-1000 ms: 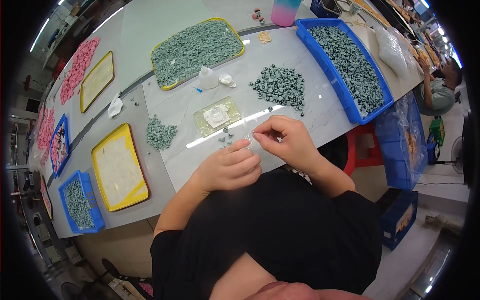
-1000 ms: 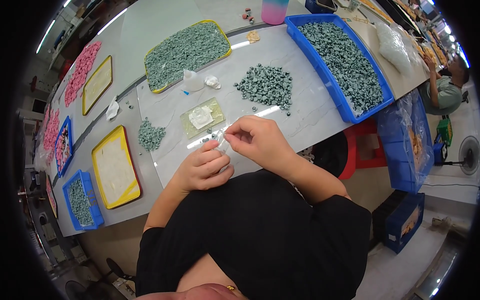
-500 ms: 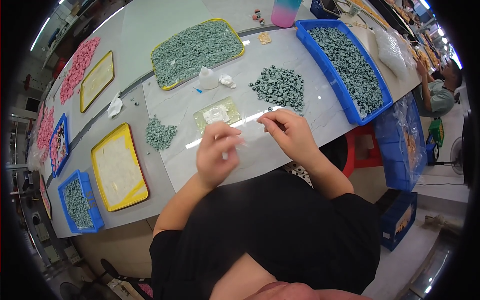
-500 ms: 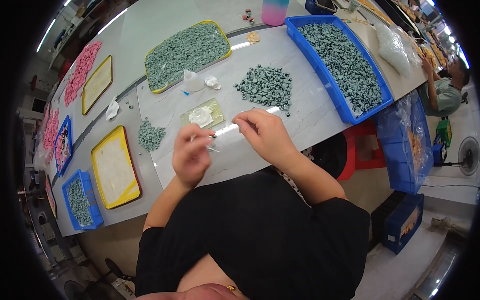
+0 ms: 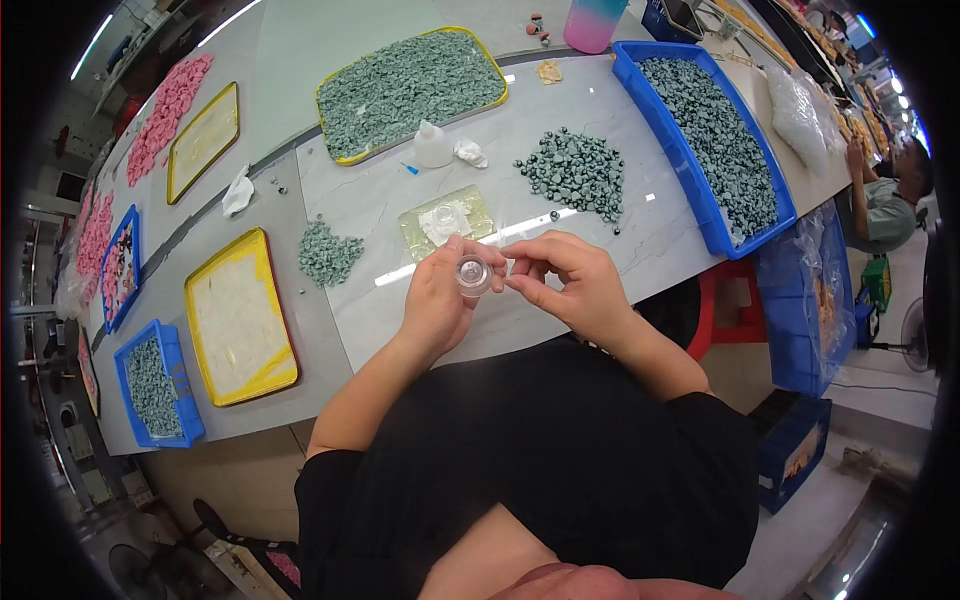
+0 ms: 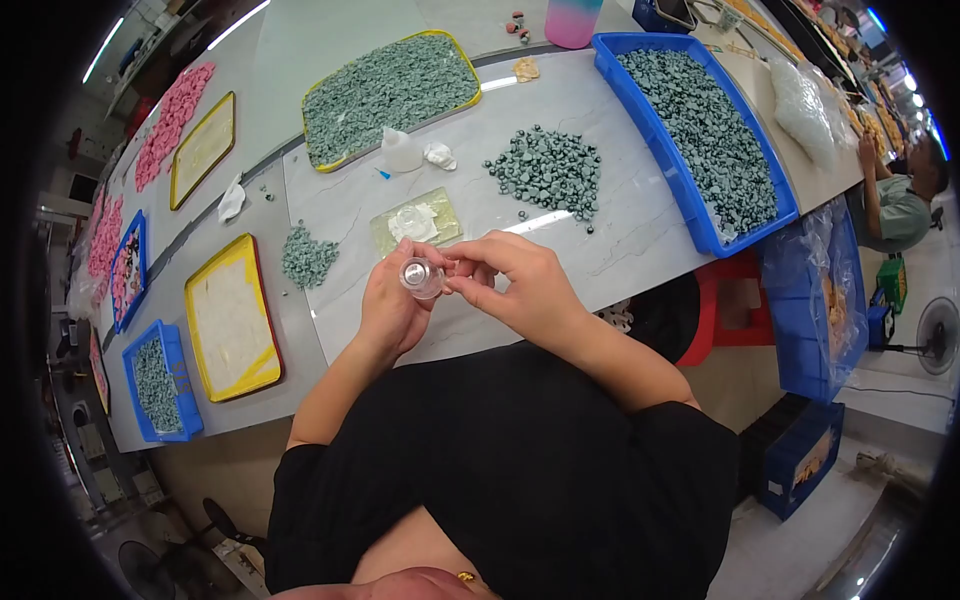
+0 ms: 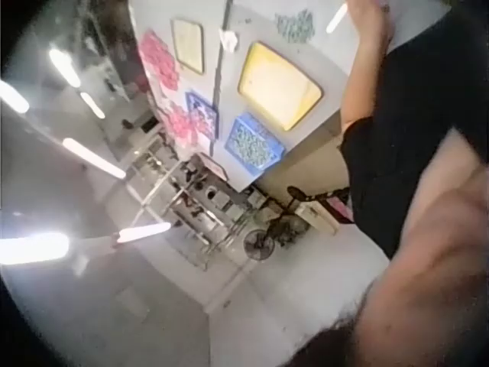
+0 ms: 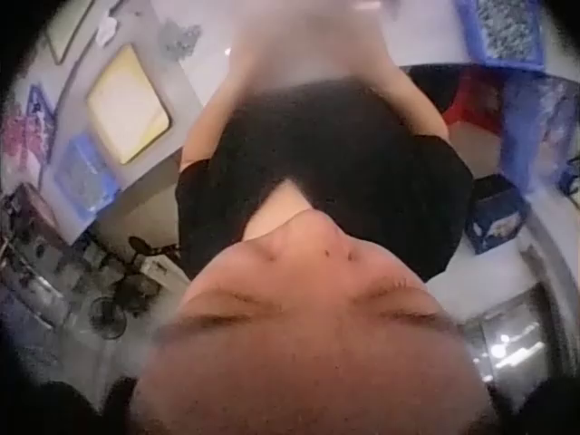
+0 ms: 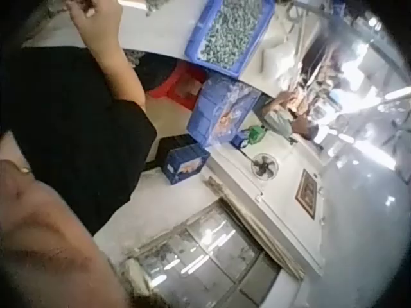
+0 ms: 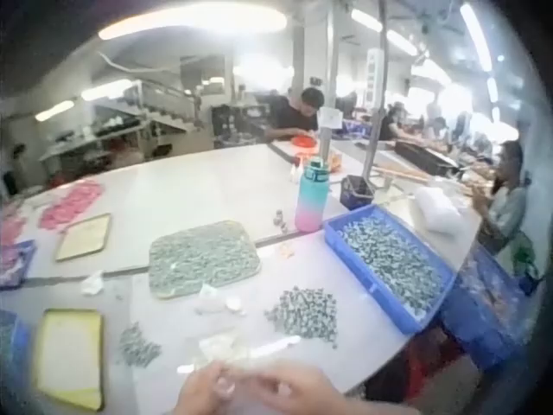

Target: Sorting small green toy pieces and putting them into a small plastic bag.

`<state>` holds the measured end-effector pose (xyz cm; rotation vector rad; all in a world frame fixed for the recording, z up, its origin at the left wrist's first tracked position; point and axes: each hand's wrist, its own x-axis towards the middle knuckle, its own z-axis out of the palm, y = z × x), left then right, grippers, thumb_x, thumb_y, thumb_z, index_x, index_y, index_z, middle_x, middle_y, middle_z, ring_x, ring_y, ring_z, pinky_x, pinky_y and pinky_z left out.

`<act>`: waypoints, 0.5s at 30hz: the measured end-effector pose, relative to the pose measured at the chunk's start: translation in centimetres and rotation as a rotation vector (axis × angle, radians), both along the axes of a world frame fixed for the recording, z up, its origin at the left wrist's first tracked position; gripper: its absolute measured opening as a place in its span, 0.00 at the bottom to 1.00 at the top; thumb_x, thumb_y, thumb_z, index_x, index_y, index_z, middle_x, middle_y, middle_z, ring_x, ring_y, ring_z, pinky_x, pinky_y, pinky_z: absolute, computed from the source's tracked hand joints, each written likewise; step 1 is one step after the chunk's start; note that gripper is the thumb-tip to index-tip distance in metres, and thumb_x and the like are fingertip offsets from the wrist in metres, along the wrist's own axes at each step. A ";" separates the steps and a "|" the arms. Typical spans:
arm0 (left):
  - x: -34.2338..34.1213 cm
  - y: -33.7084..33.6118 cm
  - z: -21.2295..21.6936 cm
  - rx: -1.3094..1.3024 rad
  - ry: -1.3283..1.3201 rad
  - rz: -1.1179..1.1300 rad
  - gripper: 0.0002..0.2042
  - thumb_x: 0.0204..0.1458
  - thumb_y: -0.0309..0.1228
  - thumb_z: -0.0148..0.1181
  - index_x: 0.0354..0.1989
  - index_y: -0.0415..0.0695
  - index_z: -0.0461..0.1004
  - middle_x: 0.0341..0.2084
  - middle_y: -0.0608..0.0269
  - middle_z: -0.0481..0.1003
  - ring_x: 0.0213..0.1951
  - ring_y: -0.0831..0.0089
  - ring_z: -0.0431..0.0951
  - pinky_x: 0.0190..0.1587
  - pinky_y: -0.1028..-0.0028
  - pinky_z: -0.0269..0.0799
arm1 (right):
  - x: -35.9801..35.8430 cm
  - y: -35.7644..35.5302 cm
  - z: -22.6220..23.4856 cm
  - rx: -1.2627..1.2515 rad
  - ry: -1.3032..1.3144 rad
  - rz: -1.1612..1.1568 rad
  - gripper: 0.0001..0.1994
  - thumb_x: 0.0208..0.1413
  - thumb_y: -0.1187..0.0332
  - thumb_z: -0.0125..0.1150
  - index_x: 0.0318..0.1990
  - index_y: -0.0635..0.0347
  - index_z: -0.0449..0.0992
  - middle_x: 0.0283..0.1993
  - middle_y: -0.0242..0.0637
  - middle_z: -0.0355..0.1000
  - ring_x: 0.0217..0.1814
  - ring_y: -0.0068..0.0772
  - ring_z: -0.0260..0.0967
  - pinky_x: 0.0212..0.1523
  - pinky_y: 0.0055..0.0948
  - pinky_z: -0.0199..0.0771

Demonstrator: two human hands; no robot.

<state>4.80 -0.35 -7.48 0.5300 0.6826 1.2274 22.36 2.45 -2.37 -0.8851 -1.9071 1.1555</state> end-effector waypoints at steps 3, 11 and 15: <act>-0.1 -0.1 0.2 -0.042 0.041 0.019 0.22 0.65 0.42 0.34 0.34 0.36 0.70 0.31 0.57 0.73 0.31 0.73 0.73 0.39 0.75 0.69 | -0.7 0.0 0.0 0.037 -0.032 -0.001 0.16 0.44 0.77 0.66 0.44 0.63 0.76 0.31 0.32 0.72 0.29 0.19 0.67 0.30 0.20 0.68; -1.0 -0.5 1.1 -0.041 0.174 -0.215 0.22 0.65 0.46 0.31 0.38 0.38 0.65 0.27 0.60 0.69 0.27 0.75 0.70 0.22 0.77 0.65 | -1.8 0.2 -0.3 0.008 -0.124 -0.006 0.14 0.47 0.75 0.64 0.43 0.63 0.77 0.30 0.33 0.71 0.28 0.18 0.66 0.29 0.19 0.67; -1.2 -0.5 0.7 0.017 0.138 -0.254 0.22 0.65 0.47 0.29 0.41 0.39 0.64 0.28 0.61 0.66 0.26 0.76 0.68 0.20 0.79 0.60 | -1.6 0.3 -0.5 -0.149 -0.045 -0.006 0.11 0.50 0.76 0.61 0.43 0.65 0.76 0.35 0.34 0.70 0.32 0.17 0.66 0.31 0.18 0.68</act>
